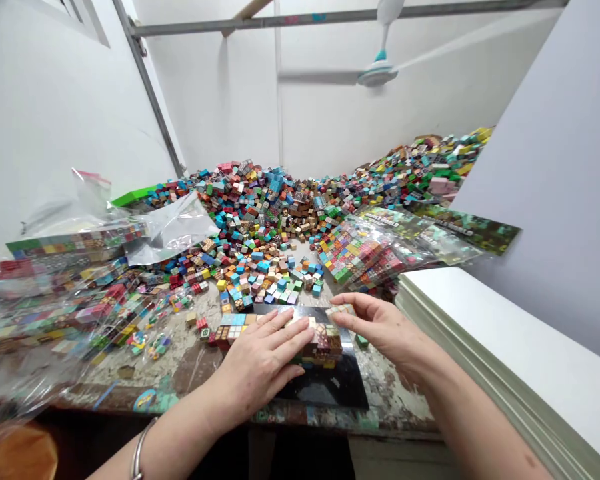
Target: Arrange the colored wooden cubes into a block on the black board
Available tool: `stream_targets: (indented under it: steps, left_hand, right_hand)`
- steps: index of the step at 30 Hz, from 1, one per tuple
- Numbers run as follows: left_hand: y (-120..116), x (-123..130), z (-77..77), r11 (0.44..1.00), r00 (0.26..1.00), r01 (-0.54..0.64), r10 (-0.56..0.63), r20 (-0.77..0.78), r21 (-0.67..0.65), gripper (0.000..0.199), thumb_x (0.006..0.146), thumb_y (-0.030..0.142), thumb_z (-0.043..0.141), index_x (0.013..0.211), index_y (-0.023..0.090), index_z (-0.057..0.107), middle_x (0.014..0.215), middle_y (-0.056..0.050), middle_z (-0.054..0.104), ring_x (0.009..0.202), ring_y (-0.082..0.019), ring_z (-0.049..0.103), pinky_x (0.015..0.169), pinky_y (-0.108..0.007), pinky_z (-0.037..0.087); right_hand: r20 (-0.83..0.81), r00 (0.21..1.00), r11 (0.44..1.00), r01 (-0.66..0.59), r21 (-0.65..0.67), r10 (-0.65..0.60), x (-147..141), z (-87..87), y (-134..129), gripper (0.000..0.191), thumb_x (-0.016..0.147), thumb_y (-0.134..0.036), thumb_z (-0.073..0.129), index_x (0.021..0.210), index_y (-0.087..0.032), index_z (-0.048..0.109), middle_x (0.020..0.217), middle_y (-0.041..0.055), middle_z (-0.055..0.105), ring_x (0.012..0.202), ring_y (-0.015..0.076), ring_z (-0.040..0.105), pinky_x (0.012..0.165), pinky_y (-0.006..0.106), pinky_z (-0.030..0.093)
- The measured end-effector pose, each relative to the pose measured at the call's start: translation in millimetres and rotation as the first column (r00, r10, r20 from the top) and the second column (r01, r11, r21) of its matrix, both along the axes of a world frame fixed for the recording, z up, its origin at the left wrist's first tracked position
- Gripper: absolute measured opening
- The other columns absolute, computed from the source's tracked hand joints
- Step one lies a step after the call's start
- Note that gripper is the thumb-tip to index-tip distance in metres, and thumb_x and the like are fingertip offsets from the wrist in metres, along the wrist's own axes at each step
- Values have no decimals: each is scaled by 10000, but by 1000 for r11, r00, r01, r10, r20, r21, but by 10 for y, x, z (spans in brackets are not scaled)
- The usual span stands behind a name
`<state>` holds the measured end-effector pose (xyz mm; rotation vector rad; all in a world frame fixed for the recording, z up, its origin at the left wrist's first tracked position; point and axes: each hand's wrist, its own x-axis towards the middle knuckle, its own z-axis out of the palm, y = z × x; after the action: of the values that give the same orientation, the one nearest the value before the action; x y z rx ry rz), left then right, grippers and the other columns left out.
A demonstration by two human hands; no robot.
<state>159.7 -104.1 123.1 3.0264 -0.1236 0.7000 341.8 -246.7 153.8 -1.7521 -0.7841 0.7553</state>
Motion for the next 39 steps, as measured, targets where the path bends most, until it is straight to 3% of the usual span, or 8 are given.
stream_targets:
  steps: [7, 11, 15, 18, 21, 25, 32, 39]
  left_hand:
    - [-2, 3, -16, 1000, 1000, 0, 0, 11, -3, 510, 858, 340, 492, 1334, 235, 342, 1359, -9, 430, 1275, -207, 346, 1055, -382, 285]
    - [0, 6, -18, 1000, 1000, 3, -3, 13, -6, 501, 861, 329, 486, 1333, 242, 343, 1368, 17, 417, 1275, -209, 343, 1060, -378, 275]
    - [0, 7, -29, 1000, 1000, -5, 5, 26, -8, 500, 862, 328, 483, 1334, 248, 339, 1361, 13, 427, 1272, -204, 349, 1052, -384, 285]
    - [2, 6, -35, 1000, 1000, -1, 1, 26, -17, 488, 870, 320, 467, 1335, 246, 340, 1365, 18, 421, 1274, -208, 344, 1055, -385, 278]
    - [7, 8, -36, 1000, 1000, -1, 2, 22, -25, 489, 872, 317, 462, 1338, 248, 335, 1376, 30, 403, 1277, -215, 339, 1060, -382, 270]
    - [9, 5, -35, 1000, 1000, 0, 0, 22, -26, 484, 877, 314, 450, 1341, 244, 331, 1380, 33, 397, 1281, -207, 332, 1064, -377, 268]
    - [-2, 1, -47, 1000, 1000, -1, 1, 21, -24, 474, 879, 300, 446, 1337, 242, 341, 1381, 28, 396, 1279, -219, 333, 1062, -387, 270]
    - [-3, 11, -31, 1000, 1000, -3, 3, 24, -14, 439, 895, 286, 411, 1329, 249, 358, 1372, 42, 406, 1271, -209, 349, 1056, -380, 288]
  right_hand:
    - [-46, 980, 979, -194, -66, 191, -24, 36, 29, 378, 593, -361, 743, 824, -197, 492, 661, -13, 649, 637, 154, 590, 593, 274, 429]
    - [-38, 963, 953, -271, -133, 268, -17, 110, 136, 296, 612, -337, 723, 811, -187, 564, 668, -5, 664, 620, 148, 591, 602, 271, 432]
    - [97, 951, 939, -269, -212, 294, -9, 137, 192, 308, 654, -398, 680, 872, -181, 657, 653, -11, 654, 618, 148, 579, 588, 259, 434]
    - [196, 932, 940, -262, -220, 306, -46, 128, 183, 386, 695, -433, 635, 979, -172, 653, 830, 25, 684, 777, 187, 605, 679, 278, 468]
    - [248, 926, 951, -240, -197, 285, -106, 122, 127, 461, 736, -450, 586, 1098, -165, 605, 1050, 59, 653, 976, 220, 577, 831, 303, 460]
    - [401, 882, 960, -169, -224, 249, -153, 79, 31, 532, 696, -454, 626, 1137, -158, 593, 1055, 76, 654, 961, 245, 590, 856, 347, 466]
    - [622, 754, 976, -137, -167, 212, -147, -91, -1, 450, 734, -451, 585, 1096, -187, 625, 1098, 93, 647, 1016, 266, 572, 904, 423, 436]
    - [439, 897, 990, 107, -87, -58, 12, -192, -114, 503, 794, -515, 470, 1178, -198, 541, 1056, 77, 657, 941, 229, 612, 808, 348, 500]
